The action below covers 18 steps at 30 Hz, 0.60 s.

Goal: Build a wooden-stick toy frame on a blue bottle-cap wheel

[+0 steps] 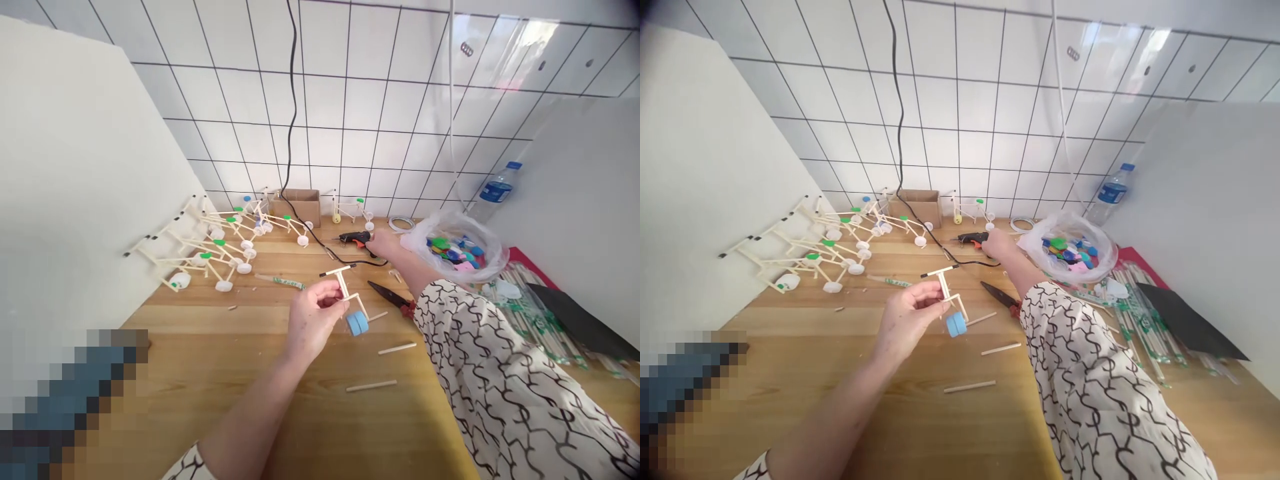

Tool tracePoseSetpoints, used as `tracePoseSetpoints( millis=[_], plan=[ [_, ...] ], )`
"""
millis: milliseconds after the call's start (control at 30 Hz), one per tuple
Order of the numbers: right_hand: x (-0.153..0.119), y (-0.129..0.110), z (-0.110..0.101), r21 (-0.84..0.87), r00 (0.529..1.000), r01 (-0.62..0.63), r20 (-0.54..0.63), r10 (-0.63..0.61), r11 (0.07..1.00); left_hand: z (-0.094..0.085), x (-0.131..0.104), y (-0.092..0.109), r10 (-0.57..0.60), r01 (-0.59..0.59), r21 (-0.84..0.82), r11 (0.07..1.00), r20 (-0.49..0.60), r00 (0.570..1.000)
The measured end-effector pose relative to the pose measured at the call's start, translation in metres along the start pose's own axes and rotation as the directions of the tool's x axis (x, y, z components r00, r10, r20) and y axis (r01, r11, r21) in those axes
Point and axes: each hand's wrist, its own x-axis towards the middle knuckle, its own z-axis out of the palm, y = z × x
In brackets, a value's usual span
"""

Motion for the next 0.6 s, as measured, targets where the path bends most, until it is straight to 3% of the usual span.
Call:
tracePoseSetpoints(
  millis=[133, 300, 433, 600],
  plan=[
    [0.010, -0.002, 0.013, -0.031, 0.998, -0.021, 0.064, 0.023, 0.999, 0.000, 0.000, 0.001, -0.007, 0.007, -0.021, 1.000, -0.004, 1.000],
    [0.013, -0.008, 0.016, 0.017, 0.998, -0.034, 0.058, 0.033, 0.999, 0.001, -0.001, 0.003, -0.023, 0.023, -0.008, 1.000, -0.010, 1.000],
    [0.001, -0.013, 0.001, 0.101, 1.000, -0.019, 0.004, 0.019, 0.995, 0.000, -0.002, 0.002, -0.011, 0.011, 0.000, 1.000, -0.007, 1.000],
    [-0.029, -0.015, -0.035, 0.186, 0.990, -0.036, -0.125, 0.060, 0.982, -0.001, -0.001, 0.000, 0.014, -0.014, -0.021, 1.000, -0.005, 1.000]
  ],
)
